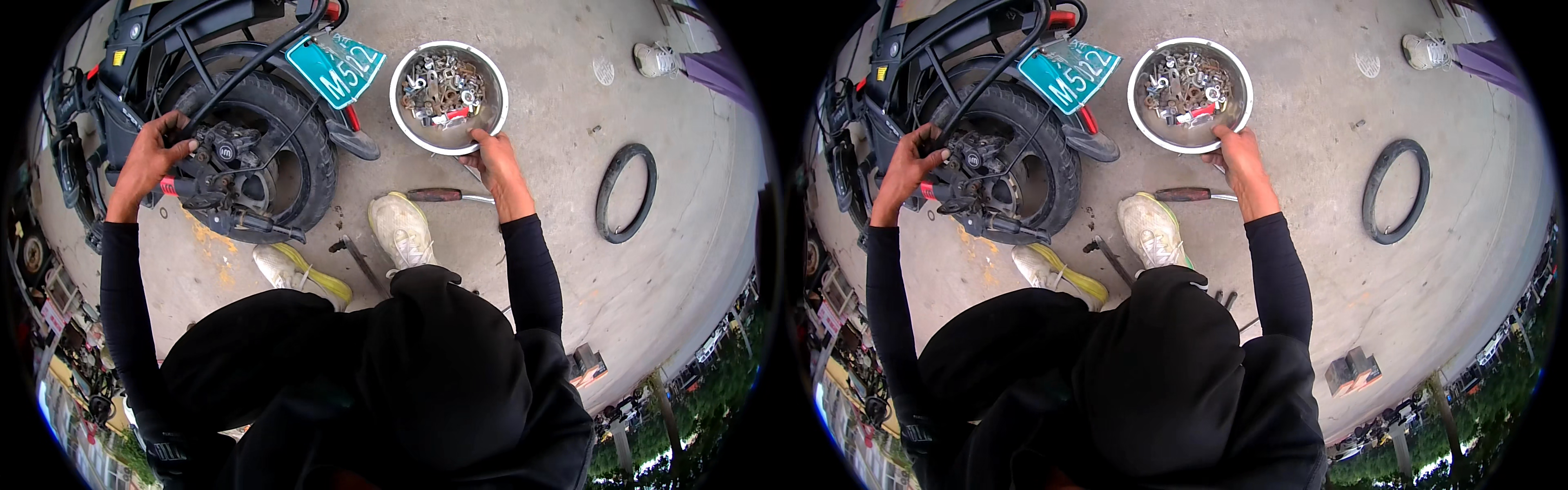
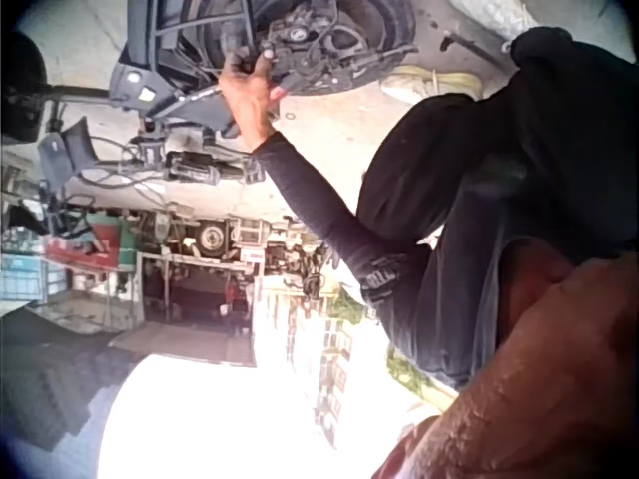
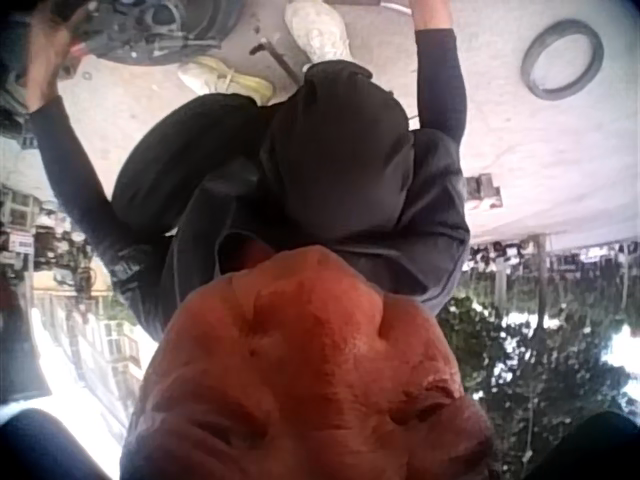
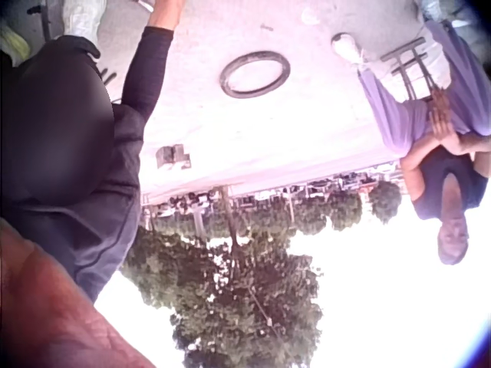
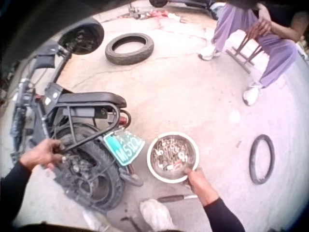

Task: The person squats beside a scooter and uses a hex key to adjust the rear wheel hub and brake assembly. They repeatedly insert and remove small metal parts from a bowl, tighten fasteners, and manipulate the brake cable while another person assists nearby.

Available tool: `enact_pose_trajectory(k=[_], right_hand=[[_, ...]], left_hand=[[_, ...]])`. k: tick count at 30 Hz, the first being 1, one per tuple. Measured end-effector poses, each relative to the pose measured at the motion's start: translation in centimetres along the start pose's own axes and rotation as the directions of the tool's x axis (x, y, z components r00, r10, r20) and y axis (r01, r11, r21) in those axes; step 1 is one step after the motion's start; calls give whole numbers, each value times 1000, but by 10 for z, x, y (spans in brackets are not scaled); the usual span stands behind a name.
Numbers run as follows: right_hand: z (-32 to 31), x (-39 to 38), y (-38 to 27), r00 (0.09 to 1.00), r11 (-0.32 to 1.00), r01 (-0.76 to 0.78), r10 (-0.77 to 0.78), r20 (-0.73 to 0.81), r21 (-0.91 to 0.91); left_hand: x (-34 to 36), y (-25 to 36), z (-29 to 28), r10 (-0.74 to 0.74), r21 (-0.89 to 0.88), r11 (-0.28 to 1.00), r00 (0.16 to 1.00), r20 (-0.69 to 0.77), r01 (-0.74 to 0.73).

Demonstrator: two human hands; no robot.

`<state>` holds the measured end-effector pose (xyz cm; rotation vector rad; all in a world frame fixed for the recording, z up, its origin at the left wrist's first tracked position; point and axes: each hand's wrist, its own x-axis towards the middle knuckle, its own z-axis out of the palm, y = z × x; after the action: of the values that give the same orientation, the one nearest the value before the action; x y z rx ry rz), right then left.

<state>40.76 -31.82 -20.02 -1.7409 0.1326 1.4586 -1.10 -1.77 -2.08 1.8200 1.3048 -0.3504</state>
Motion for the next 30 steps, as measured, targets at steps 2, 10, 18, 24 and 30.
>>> enact_pose_trajectory(k=[2, 10, 18, 24, 30], right_hand=[[2, 0, -1, 999, 999, 10, -11, -33, -33], [10, -16, -4, 390, 10, 584, -881, 269, -812], [58, 6, -23, 403, -334, 513, -720, 565, -791], [38, -21, 2, 515, -230, 583, -637, 573, -779], [37, -6, -21, 466, 0, 560, -827, 316, -828]], left_hand=[[1, -7, 2, 21, -70, 997, 1000, 3, -21], [-2, -6, -1, 19, -12, 1000, 1000, -18, -19], [0, 1, 1, 32, 1, 999, 999, -23, -32], [-2, -2, 2, 35, -32, 999, 999, -13, -36], [-1, -3, 0, -2, -27, 1000, 1000, -5, 2]])
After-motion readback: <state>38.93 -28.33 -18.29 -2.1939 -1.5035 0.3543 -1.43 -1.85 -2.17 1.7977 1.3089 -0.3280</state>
